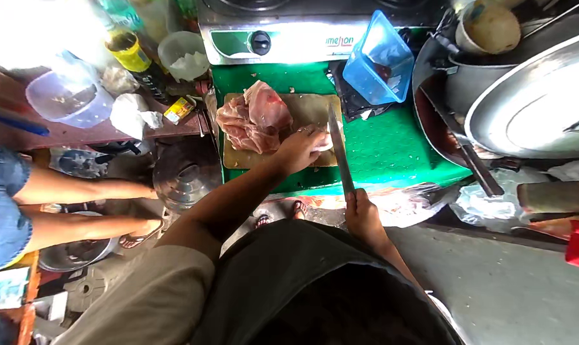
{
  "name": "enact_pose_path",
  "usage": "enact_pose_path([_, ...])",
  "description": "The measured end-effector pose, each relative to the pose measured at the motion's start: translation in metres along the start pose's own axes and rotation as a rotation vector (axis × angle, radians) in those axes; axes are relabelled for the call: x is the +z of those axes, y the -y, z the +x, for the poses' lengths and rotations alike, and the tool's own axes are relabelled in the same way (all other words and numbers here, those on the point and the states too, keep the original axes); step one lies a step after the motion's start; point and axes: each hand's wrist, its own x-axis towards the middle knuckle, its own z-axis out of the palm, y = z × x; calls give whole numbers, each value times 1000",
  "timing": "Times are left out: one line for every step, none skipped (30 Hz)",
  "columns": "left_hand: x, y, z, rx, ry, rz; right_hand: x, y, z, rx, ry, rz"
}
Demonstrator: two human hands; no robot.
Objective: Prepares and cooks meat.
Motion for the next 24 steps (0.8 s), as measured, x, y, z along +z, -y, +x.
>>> enact_pose_path([2, 2, 2, 27, -54, -30, 1, 2, 1, -10, 12, -5])
enact_pose_path([5, 8, 3, 46, -102, -56, 2, 4, 2, -20, 19, -11])
enact_pose_path([7, 14, 4, 54, -130, -78, 3, 5, 3, -34, 15, -20])
enact_pose_path([10, 21, 4, 60, -144, -86, 4, 7, 3, -43, 18, -26])
enact_pose_path([13, 28, 3, 74, -167, -86, 4, 9, 4, -45, 32, -28])
enact_pose_path([14, 32, 2, 80, -177, -91, 5, 11, 5, -41, 53, -28])
enact_pose_path([13, 33, 1, 74, -170, -100, 5, 14, 7, -35, 72, -25])
enact_pose_path([12, 32, 1, 68, -168, -110, 4, 17, 8, -12, 103, -26])
enact_pose_path([11, 31, 0, 63, -167, -118, 3, 19, 10, 9, 128, -32])
enact_pose_path([11, 30, 0, 62, -173, -119, 3, 20, 12, 17, 140, -44])
enact_pose_path([12, 30, 0, 60, -175, -112, 2, 23, 14, 34, 161, -66])
enact_pose_path([14, 31, 1, 63, -185, -101, 0, 27, 18, 68, 208, -93])
enact_pose_path([15, 32, 2, 70, -192, -89, -1, 30, 23, 96, 251, -121])
enact_pose_path([18, 34, 4, 78, -200, -73, -1, 34, 29, 118, 291, -149])
enact_pose_path([19, 36, 5, 81, -201, -60, -1, 38, 34, 121, 306, -176])
enact_pose_path([19, 36, 6, 80, -193, -50, -1, 42, 42, 131, 322, -201])
enact_pose_path([19, 35, 7, 76, -183, -49, 1, 46, 50, 140, 322, -216])
enact_pose_path([18, 34, 7, 71, -172, -51, 4, 48, 59, 139, 296, -223])
enact_pose_path([18, 34, 8, 77, -170, -51, 9, 48, 70, 117, 263, -228])
enact_pose_path([19, 35, 9, 80, -160, -56, 13, 46, 80, 85, 232, -229])
enact_pose_path([19, 37, 10, 76, -146, -58, 16, 45, 89, 58, 211, -223])
enact_pose_path([19, 37, 11, 53, -128, -61, 17, 45, 94, 48, 206, -225])
enact_pose_path([19, 36, 11, 32, -119, -67, 16, 44, 92, 53, 211, -229])
enact_pose_path([18, 36, 11, 26, -121, -74, 12, 44, 86, 71, 229, -231])
